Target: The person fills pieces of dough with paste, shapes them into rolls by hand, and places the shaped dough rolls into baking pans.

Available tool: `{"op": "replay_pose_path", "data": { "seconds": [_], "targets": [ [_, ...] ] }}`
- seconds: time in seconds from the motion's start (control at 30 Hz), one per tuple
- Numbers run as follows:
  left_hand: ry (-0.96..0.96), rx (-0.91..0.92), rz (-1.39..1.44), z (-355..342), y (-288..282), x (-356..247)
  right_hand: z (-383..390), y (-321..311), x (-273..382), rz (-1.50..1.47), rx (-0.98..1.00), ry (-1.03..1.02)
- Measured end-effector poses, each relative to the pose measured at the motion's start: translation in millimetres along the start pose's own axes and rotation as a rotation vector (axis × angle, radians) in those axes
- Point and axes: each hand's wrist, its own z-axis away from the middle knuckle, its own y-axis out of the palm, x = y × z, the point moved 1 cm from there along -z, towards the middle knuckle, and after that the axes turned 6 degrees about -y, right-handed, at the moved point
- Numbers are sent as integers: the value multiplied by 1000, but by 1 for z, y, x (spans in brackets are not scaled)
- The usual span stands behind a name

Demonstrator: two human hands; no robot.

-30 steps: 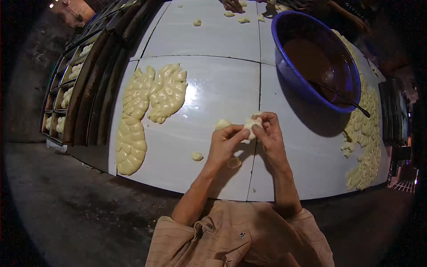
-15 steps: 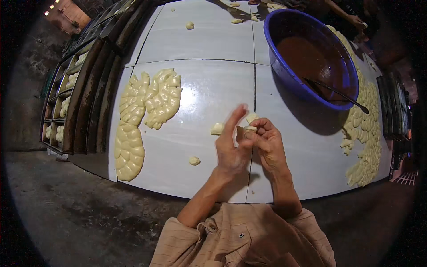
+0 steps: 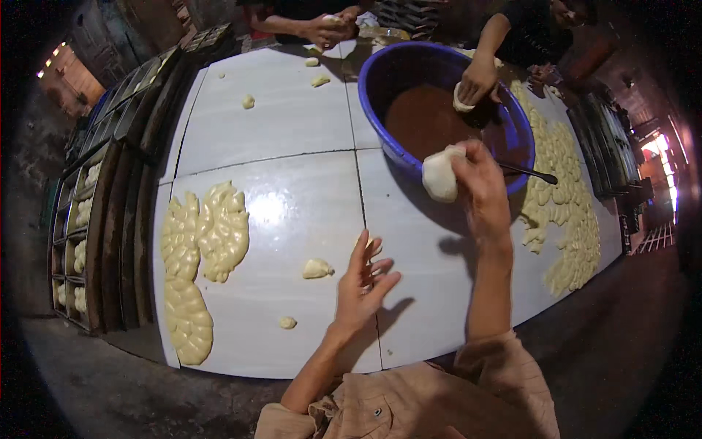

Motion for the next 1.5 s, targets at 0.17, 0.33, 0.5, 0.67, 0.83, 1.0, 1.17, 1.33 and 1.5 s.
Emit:
{"op": "replay_pose_path", "data": {
  "seconds": [0.17,0.33,0.5,0.67,0.83,1.0,1.17,1.33,1.5],
  "targets": [
    [-16,-16,-76,-3,-19,-19,-92,-55,-31,787,330,122],
    [-108,72,-217,5,-25,-25,-111,-74,-84,1269,762,223],
    [-149,36,-193,7,-27,-26,-108,-67,-59,742,655,329],
    [-146,117,-154,-5,-17,-32,-90,-47,-23,106,290,340],
    [-176,156,-170,-9,-7,-39,-92,-26,-26,63,252,278],
    [-127,133,-168,-12,-16,-42,-114,-42,-60,201,213,236],
    [-168,82,-38,-11,-24,-29,-142,-84,-114,1047,662,324],
    [-208,61,-43,-5,-22,-30,-125,-45,-83,955,647,354],
    [-109,104,-43,-24,-17,-29,-84,-9,-23,-96,293,373]
  ]
}}
